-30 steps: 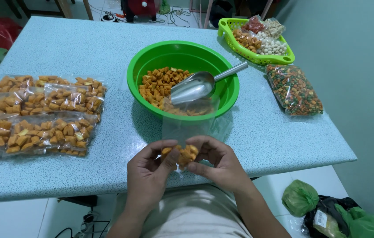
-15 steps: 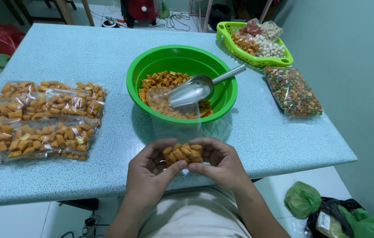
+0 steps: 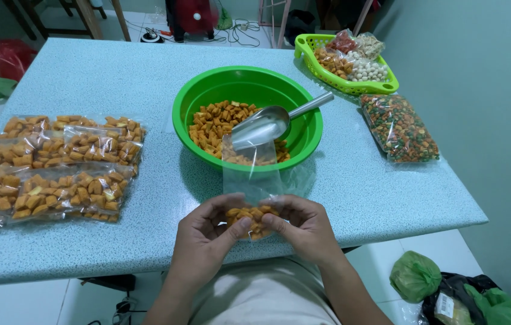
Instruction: A person is manually packaging small snacks from a large green bowl into individual plastic bags using a metal scoop.
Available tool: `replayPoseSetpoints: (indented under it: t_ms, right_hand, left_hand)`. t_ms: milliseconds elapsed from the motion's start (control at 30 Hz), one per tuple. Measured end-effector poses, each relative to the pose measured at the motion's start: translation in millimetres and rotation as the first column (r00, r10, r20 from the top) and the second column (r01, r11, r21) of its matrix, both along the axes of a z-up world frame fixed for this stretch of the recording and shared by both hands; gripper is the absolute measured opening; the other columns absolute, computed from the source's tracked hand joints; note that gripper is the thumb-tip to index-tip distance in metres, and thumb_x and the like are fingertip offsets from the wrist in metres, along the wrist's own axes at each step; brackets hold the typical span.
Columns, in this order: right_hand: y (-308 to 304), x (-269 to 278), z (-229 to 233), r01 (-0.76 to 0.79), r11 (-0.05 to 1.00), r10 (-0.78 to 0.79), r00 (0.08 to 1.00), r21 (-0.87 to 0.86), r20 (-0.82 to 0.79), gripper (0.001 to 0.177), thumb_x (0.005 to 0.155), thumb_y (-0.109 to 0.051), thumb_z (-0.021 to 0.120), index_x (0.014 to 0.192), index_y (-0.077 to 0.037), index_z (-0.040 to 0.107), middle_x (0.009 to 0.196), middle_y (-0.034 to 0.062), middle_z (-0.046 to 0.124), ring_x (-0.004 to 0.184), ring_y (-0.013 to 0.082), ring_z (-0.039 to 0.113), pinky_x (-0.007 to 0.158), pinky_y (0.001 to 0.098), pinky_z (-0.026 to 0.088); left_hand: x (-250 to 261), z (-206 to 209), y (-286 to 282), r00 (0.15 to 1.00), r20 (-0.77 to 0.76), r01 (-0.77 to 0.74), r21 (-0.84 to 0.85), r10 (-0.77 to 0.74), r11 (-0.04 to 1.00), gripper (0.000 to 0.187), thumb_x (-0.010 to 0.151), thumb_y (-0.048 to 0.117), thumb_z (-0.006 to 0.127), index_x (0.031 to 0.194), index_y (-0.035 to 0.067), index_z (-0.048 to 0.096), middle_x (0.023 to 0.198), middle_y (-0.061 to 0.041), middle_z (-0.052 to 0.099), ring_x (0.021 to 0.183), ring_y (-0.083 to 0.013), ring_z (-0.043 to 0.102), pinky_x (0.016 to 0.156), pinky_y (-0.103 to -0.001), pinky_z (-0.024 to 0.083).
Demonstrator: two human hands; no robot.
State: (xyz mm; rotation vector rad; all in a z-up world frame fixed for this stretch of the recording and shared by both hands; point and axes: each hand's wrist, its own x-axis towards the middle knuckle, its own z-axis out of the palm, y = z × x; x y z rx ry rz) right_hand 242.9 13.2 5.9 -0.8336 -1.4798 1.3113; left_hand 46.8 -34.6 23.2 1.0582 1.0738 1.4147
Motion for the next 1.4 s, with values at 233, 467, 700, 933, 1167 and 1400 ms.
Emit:
replayPoseSetpoints:
  t_ms: [233,467,700,933,1167,1400]
  right_hand:
    - [1.3,0.3,-0.4,-0.071,0.997,0.071,0.994,0.009,-0.085,0.028,0.088,-0.006,0.077,0.114,0.004,0.073,0.099,0.0137,0.077,0.092,0.0226,0.076,0.080,0.0384,0.070]
    - [1.5,3.4,1.7,-0.139,0.989,0.141,0.989,0.051,-0.053,0.035,0.088,-0.008,0.077,0.121,0.002,0.071,0.109,0.0130,0.075,0.102,0.0231,0.073,0.084,0.0368,0.067]
    - [4.2,3.7,0.6,-0.098,0.993,0.104,0.991,0.067,-0.087,0.031,0.090,-0.008,0.075,0.119,0.001,0.072,0.114,0.0171,0.077,0.103,0.0271,0.076,0.080,0.0417,0.071]
    - [3.5,2.1,-10.6,0.069,0.980,-0.059,0.996,0.186,-0.060,0.025,0.087,0.003,0.076,0.111,-0.002,0.079,0.103,0.0098,0.080,0.094,0.0158,0.074,0.080,0.0295,0.066]
    - [7.1,-3.7,14.1,-0.030,0.933,0.077,0.990,0.358,-0.118,0.013,0.091,0.000,0.067,0.097,-0.006,0.077,0.106,0.0197,0.077,0.099,0.0305,0.076,0.078,0.0382,0.064]
    - [16.2,-1.6,17.2,0.035,0.878,-0.050,0.999,0.477,0.019,0.026,0.096,0.006,0.057,0.095,-0.009,0.078,0.106,0.0171,0.076,0.100,0.0288,0.075,0.080,0.0357,0.061]
  left_hand:
    - [-2.4,-0.8,1.9,1.000,-0.025,-0.002,-0.028,0.001,1.000,0.032,0.082,0.010,0.081,0.113,0.004,0.077,0.102,-0.011,0.081,0.094,-0.0189,0.077,0.076,-0.032,0.070]
    - [-2.2,-3.1,1.6,1.000,0.018,-0.008,-0.047,0.009,0.999,0.039,0.078,0.007,0.083,0.117,0.003,0.076,0.106,-0.012,0.082,0.100,-0.0206,0.078,0.084,-0.032,0.067]
    - [-5.1,0.0,3.0,0.999,-0.051,-0.012,-0.007,0.011,1.000,0.021,0.090,0.014,0.072,0.106,0.005,0.083,0.098,-0.008,0.085,0.095,-0.0181,0.078,0.080,-0.032,0.065]
    - [-6.4,-2.1,0.4,1.000,0.006,-0.020,0.094,0.020,0.995,0.017,0.091,0.008,0.070,0.104,0.007,0.082,0.098,-0.009,0.084,0.095,-0.0215,0.080,0.079,-0.038,0.072]
    - [-10.3,-2.2,6.9,0.995,0.096,-0.021,0.015,0.020,1.000,0.015,0.091,0.000,0.065,0.096,0.002,0.080,0.105,-0.014,0.083,0.085,-0.0215,0.076,0.071,-0.037,0.066]
    - [-13.1,7.2,13.3,0.888,0.459,0.105,-0.230,0.013,0.968,0.057,0.102,0.034,0.043,0.139,-0.004,0.065,0.106,-0.028,0.072,0.094,-0.0339,0.071,0.077,-0.043,0.058]
